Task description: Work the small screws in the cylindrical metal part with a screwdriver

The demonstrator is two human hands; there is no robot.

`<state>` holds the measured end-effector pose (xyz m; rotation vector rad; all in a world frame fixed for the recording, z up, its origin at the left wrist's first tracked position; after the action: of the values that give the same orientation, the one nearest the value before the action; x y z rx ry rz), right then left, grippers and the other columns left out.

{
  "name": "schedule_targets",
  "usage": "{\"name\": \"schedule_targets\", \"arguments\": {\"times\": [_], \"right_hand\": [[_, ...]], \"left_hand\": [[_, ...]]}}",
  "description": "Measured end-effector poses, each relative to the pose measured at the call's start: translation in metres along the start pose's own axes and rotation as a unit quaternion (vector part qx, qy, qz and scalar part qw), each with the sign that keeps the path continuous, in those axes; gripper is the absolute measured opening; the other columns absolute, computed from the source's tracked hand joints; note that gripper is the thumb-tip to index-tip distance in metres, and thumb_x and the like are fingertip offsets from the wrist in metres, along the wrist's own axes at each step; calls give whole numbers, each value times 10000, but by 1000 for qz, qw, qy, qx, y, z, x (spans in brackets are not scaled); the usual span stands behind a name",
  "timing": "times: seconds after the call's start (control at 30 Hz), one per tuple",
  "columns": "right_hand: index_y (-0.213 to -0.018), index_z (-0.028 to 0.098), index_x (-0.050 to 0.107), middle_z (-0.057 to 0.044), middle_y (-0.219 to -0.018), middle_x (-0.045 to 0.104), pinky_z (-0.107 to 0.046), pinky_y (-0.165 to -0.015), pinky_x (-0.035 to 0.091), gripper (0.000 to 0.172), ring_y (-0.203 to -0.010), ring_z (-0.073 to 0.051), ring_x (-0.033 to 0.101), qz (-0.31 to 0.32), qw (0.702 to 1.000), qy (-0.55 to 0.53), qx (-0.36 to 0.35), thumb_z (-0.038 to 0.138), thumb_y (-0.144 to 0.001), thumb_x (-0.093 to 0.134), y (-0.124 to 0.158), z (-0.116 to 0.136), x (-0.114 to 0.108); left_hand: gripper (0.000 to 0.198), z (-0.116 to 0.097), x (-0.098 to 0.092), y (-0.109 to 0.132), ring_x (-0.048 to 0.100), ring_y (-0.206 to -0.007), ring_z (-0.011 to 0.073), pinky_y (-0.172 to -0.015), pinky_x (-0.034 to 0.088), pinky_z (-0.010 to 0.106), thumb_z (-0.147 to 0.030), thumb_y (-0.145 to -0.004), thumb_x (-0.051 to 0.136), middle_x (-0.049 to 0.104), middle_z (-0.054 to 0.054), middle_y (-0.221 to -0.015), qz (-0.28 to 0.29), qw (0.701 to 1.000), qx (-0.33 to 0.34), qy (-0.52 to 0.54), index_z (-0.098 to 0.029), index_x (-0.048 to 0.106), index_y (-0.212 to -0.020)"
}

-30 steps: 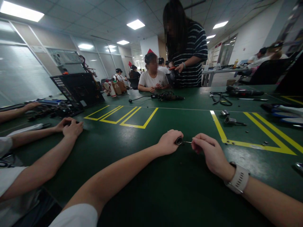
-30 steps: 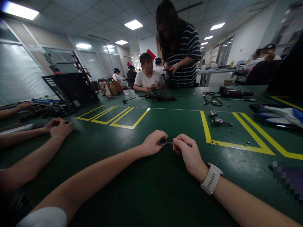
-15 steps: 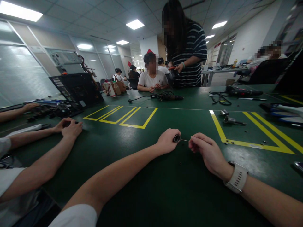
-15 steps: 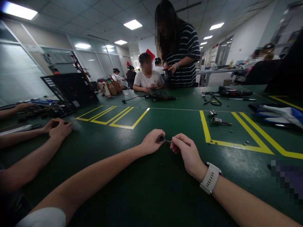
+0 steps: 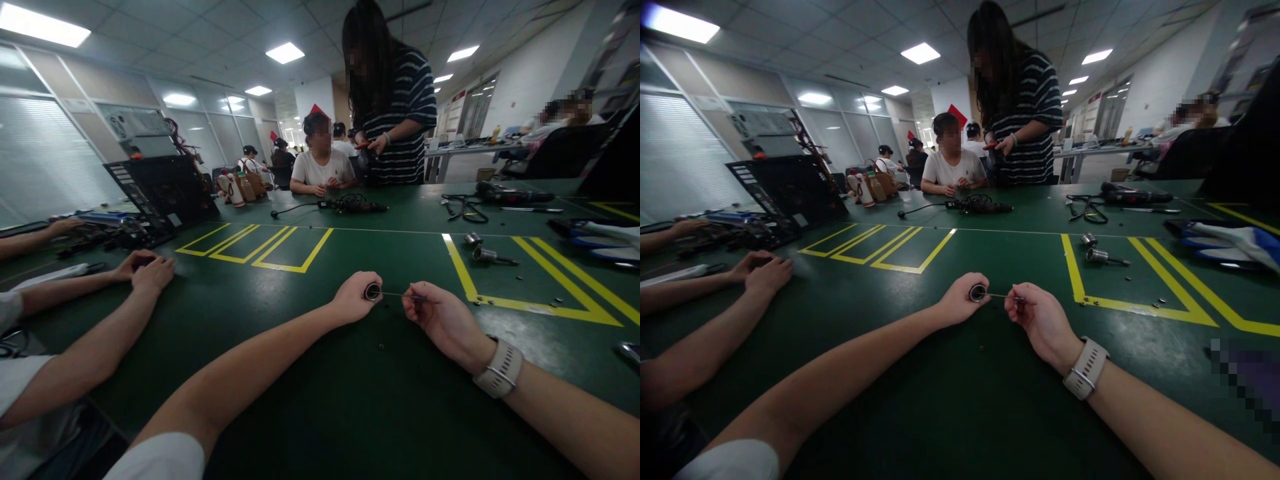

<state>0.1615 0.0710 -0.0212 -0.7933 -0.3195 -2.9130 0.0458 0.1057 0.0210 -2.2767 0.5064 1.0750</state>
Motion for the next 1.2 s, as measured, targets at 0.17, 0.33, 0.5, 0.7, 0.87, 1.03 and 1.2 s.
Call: {"name": "schedule_targets", "arguments": {"times": [0.17,0.33,0.5,0.7,0.87,1.03,1.2], "right_hand": [[-570,159,576,14,-495,535,-214,-447,339,168,-455,-88,444,-30,999,-10,-21,275,-676,634,3,4,-3],[-492,174,497,39,-425,435,-212,-401,276,196,-406,-75,357,-67,995,-28,-71,263,-635,599,5,17,-9],[-467,185,459,51,-398,395,-216,-375,239,236,-376,-72,326,-114,988,-3,-102,290,-641,579,6,24,-19],[-453,174,490,60,-367,404,-202,-358,211,242,-364,-68,336,-157,974,94,-130,264,-639,616,7,22,-23],[-489,184,487,59,-407,417,-204,-368,246,247,-392,-81,362,-172,964,130,-156,299,-678,598,11,28,-24],[-696,198,595,15,-636,582,-264,-540,426,159,-595,-140,535,-139,943,230,-198,351,-713,631,15,41,-12],[-912,231,620,-40,-1001,654,-457,-942,392,162,-1036,-232,573,88,806,543,-218,319,-836,507,17,10,41]], "left_hand": [[91,-1,0,1,505,-809,152,-715,395,269,-187,-752,577,568,9,-838,5,1000,-6,-25,-169,534,-831],[141,1,3,4,499,-812,161,-686,398,267,-166,-751,565,568,21,-873,27,996,-35,-75,-182,543,-889],[166,0,5,6,503,-812,170,-648,398,261,-177,-754,554,566,25,-880,44,994,-45,-93,-192,543,-919],[144,10,-1,3,532,-813,172,-689,422,282,-200,-728,595,578,22,-855,25,996,-82,-27,-175,547,-861],[162,2,2,3,565,-796,140,-738,448,272,-194,-705,631,596,11,-843,56,990,-44,121,-157,532,-828],[190,24,-12,1,550,-749,143,-685,440,273,-272,-715,637,580,-2,-802,-32,990,-98,94,-171,530,-836],[251,60,-48,4,529,-729,152,-659,410,274,-402,-750,590,558,9,-759,-179,966,-183,18,-163,539,-805]]}}
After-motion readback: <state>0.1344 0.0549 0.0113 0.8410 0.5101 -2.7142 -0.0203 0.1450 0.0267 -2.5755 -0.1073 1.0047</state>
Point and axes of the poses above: each hand's wrist, its own y-axis away from the middle knuckle, its own x-axis out of the palm, z = x × y, the point moved 9 cm from there along -y, towards the middle knuckle
